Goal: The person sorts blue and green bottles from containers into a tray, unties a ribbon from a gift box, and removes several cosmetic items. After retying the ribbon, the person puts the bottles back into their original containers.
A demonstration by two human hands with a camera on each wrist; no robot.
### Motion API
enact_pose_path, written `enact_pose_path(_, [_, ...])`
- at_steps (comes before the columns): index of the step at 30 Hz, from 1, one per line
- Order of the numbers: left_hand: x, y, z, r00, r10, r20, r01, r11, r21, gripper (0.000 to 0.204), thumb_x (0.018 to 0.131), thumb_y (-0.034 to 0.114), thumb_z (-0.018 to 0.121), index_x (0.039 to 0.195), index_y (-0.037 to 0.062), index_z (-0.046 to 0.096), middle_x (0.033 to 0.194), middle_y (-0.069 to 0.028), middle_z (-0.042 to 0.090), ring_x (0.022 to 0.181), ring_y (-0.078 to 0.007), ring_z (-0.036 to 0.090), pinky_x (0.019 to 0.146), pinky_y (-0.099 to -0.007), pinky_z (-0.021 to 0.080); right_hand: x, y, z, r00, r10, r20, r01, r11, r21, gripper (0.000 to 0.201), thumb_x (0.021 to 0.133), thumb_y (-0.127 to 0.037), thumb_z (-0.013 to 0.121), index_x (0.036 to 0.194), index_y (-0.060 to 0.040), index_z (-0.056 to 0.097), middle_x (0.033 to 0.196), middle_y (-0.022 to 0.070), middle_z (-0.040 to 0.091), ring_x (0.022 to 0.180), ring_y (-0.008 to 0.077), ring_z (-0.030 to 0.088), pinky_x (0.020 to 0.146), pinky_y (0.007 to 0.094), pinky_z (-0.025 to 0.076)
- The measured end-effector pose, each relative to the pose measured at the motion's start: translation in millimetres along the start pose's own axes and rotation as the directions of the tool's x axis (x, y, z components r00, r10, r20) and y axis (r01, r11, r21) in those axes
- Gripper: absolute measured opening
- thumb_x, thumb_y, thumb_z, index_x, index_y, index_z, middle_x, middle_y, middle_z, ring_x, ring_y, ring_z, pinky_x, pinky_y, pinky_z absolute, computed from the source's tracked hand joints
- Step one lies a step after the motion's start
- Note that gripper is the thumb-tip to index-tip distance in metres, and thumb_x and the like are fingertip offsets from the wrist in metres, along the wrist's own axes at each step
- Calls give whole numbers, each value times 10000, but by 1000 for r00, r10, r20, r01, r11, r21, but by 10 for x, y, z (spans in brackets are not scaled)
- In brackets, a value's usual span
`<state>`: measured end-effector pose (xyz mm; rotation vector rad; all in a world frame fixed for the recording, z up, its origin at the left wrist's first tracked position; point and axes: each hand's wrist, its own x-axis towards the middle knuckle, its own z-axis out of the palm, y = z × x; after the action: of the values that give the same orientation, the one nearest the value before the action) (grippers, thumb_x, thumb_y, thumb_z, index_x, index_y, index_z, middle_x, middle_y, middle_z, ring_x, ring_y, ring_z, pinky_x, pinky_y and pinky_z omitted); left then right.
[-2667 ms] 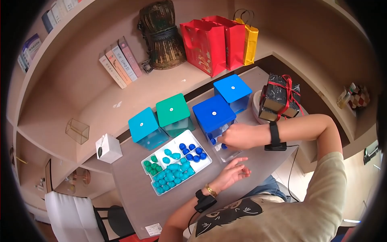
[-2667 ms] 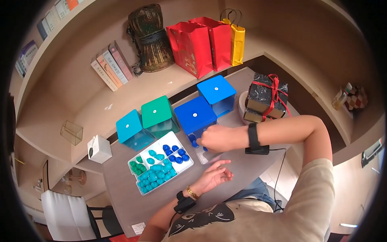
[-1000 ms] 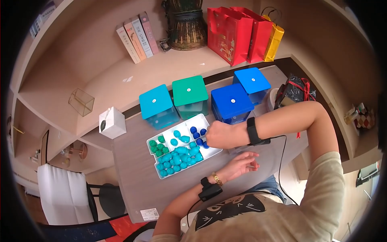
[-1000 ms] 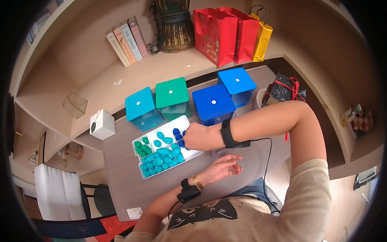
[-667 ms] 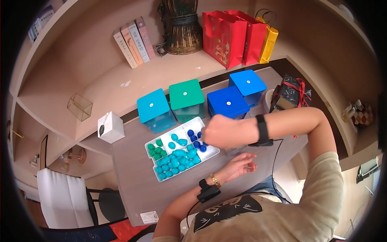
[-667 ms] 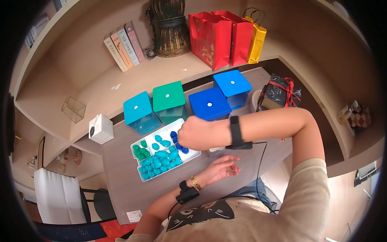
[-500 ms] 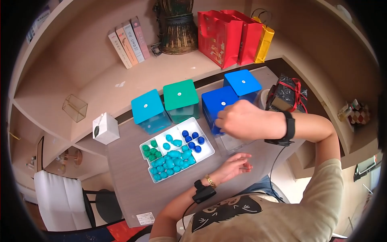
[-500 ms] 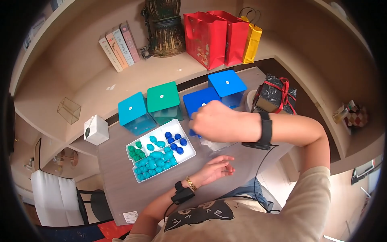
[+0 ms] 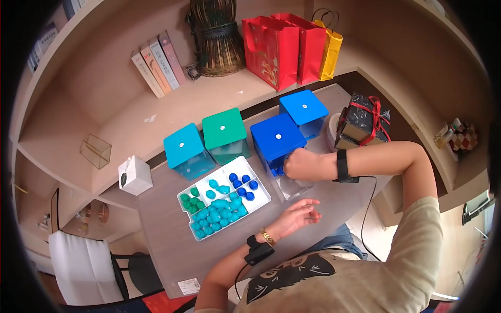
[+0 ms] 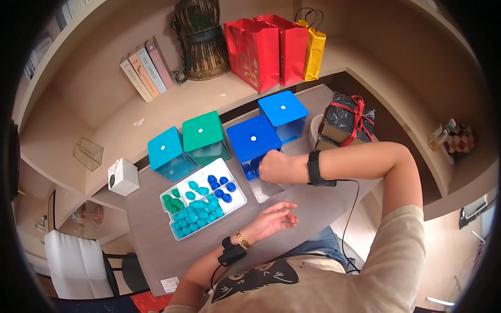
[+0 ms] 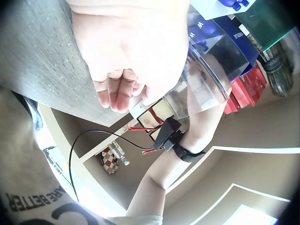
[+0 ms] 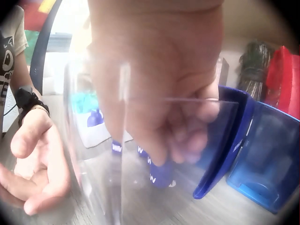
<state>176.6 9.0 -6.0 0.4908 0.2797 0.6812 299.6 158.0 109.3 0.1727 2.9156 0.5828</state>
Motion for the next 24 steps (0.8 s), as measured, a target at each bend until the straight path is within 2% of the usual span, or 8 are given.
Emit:
enact_pose_path(7, [-1, -1, 2, 1000, -2, 0, 2, 1000, -2, 357, 1081, 168, 513, 1402, 12, 486, 1097, -142, 657, 1119, -233, 642, 1026, -401, 512, 21, -60, 102, 991, 124, -53, -124, 992, -3, 91, 718, -129, 714, 768, -77, 770, 791, 82, 739, 711, 237, 734, 565, 377, 564])
enact_pose_path(10, [-6, 0, 6, 1000, 0, 1, 0, 1000, 0, 356, 1082, 167, 511, 1401, 12, 486, 1100, -144, 656, 1117, -231, 642, 1026, -400, 513, 30, -95, 39, 983, 182, -26, -181, 982, 45, 87, 715, -126, 713, 759, -74, 768, 780, 82, 739, 706, 238, 733, 563, 377, 562])
enact_pose_path(17, [-3, 3, 12, 1000, 1, 10, -1, 1000, 4, 359, 1085, 175, 511, 1405, 13, 484, 1102, -137, 654, 1119, -227, 640, 1030, -397, 512, 0, -52, 56, 987, 159, -12, -158, 985, 71, 84, 710, -121, 716, 744, -58, 761, 726, 98, 728, 696, 258, 739, 574, 392, 571])
enact_pose_path(19, [-3, 2, 12, 1000, 0, 9, 0, 1000, 4, 360, 1086, 176, 510, 1406, 14, 483, 1101, -135, 654, 1120, -226, 640, 1031, -396, 512, -34, -66, -22, 979, 203, -4, -201, 970, 136, 84, 709, -117, 716, 742, -52, 757, 724, 107, 727, 691, 271, 739, 586, 403, 575])
enact_pose_path(24, [-23, 16, 54, 1000, -5, -13, 5, 1000, 1, 358, 1087, 172, 507, 1408, 17, 484, 1102, -131, 654, 1129, -224, 638, 1033, -395, 513, -149, -25, -486, 979, 204, -17, -194, 950, 244, 83, 701, -100, 715, 766, -62, 750, 717, 135, 718, 694, 294, 738, 599, 401, 580])
